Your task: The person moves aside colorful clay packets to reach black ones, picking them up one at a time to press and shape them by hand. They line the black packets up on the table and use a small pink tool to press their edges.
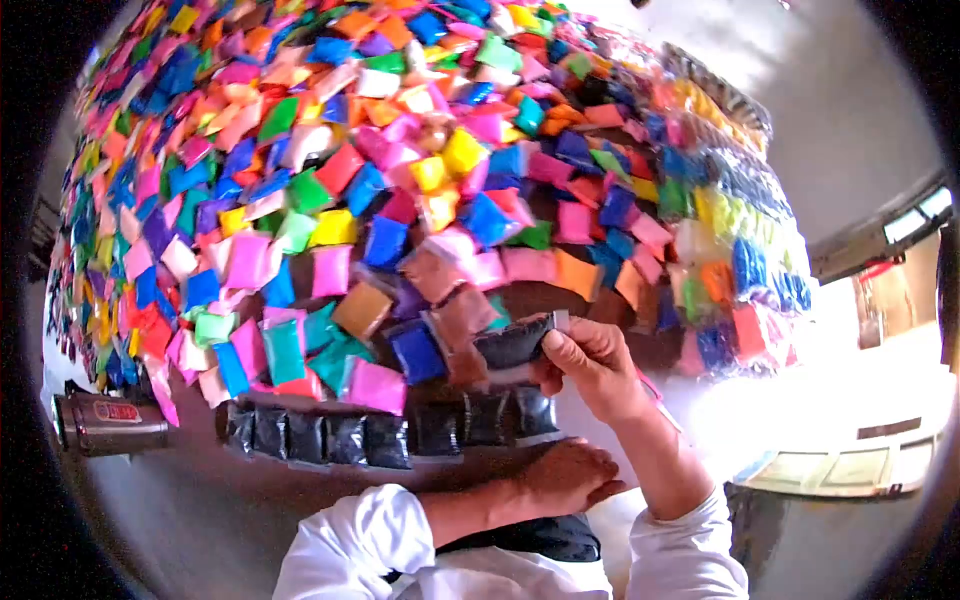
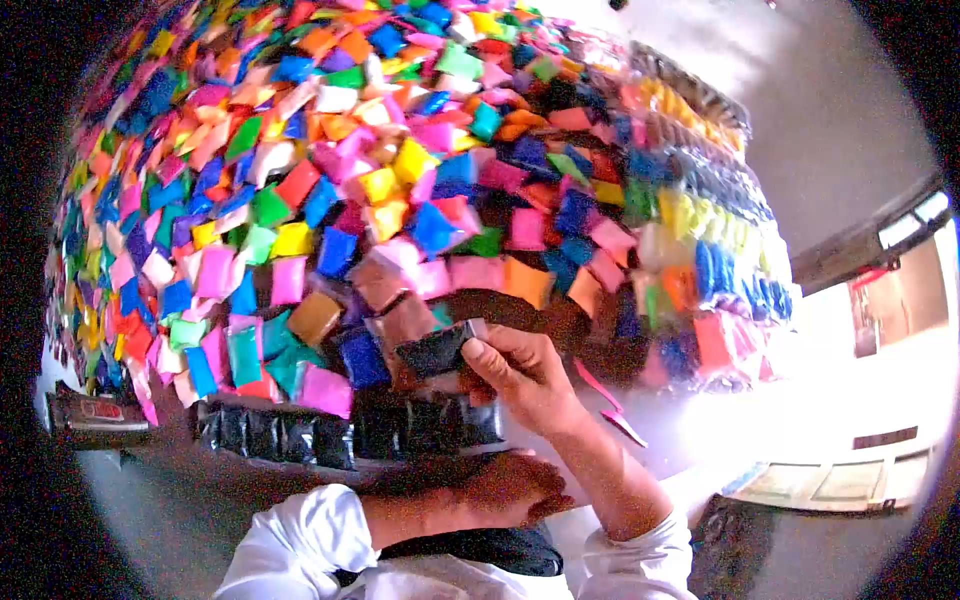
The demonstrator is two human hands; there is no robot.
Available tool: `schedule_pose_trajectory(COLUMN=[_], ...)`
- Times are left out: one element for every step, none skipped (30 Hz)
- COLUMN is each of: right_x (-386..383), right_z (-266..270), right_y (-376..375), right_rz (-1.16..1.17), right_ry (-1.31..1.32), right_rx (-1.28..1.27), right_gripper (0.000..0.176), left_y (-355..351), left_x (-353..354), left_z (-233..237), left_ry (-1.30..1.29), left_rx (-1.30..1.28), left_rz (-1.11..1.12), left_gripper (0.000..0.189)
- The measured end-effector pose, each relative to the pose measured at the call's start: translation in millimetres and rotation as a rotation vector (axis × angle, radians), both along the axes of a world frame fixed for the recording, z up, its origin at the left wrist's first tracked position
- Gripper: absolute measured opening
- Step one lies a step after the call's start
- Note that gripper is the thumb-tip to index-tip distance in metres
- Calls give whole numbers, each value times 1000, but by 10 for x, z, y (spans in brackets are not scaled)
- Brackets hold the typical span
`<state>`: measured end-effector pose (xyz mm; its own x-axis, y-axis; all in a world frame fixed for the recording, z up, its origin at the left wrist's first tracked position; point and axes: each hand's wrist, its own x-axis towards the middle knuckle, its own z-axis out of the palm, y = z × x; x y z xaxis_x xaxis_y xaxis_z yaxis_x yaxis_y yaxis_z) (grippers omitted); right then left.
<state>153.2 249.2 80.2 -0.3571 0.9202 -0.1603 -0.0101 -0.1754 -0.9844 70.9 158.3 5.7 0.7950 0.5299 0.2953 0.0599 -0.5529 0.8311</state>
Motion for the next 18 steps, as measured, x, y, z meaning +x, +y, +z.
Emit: schedule_pose_trajectory(right_x=[71, 122, 160, 192, 203, 208, 225, 269, 276, 258, 243, 238, 233, 231, 224, 230, 235, 224], right_z=[-65, -135, -209, -288, -322, -347, -361, -342, -347, -350, -338, -284, -309, -377, -400, -389, -368, -348], right_y=[-35, -62, -69, -68, -74, -73, -94, -94, -87, -70, -71, -76, -69, -47, -36, -34, -25, -7], right_rz=[-19, -84, -145, -142, -152, -184, -219, -193, -192, -221, -254, -250, -255, -256, -256, -276, -293, -329], right_ry=[8, 66, 125, 224, 236, 298, 360, 417, 430, 397, 366, 322, 339, 347, 352, 362, 369, 364], right_rx=[1, 78, 160, 193, 197, 225, 247, 302, 310, 290, 269, 209, 216, 242, 266, 253, 239, 247], right_gripper=[31, 31, 32, 38, 38, 40, 42, 43, 43, 41, 39, 32, 32, 30, 29, 35, 43, 47], left_y=[30, 56, 84, 102, 137, 179, 188, 168, 181, 209, 216, 208, 186, 160, 149, 157, 168, 176], left_x=[-5, -3, -11, -34, -47, -56, -58, -48, -42, -47, -62, -79, -92, -106, -114, -174, -228, -284], left_z=[52, 118, 179, 230, 235, 234, 232, 204, 212, 244, 282, 328, 322, 280, 319, 403, 443, 468], left_ry=[8, -29, -64, -18, -4, 41, 87, -34, -22, -9, 8, 1, 18, 22, 22, 49, 52, 35], left_rx=[1, -116, -229, -260, -256, -305, -359, -387, -378, -435, -494, -542, -533, -651, -772, -765, -765, -583], left_rz=[-19, -6, 12, 42, 35, 10, -15, 27, 29, 22, 10, 15, 14, -6, -23, -51, -50, -17], left_gripper=[22, 23, 25, 27, 27, 32, 37, 43, 43, 40, 38, 40, 40, 43, 47, 44, 44, 43])
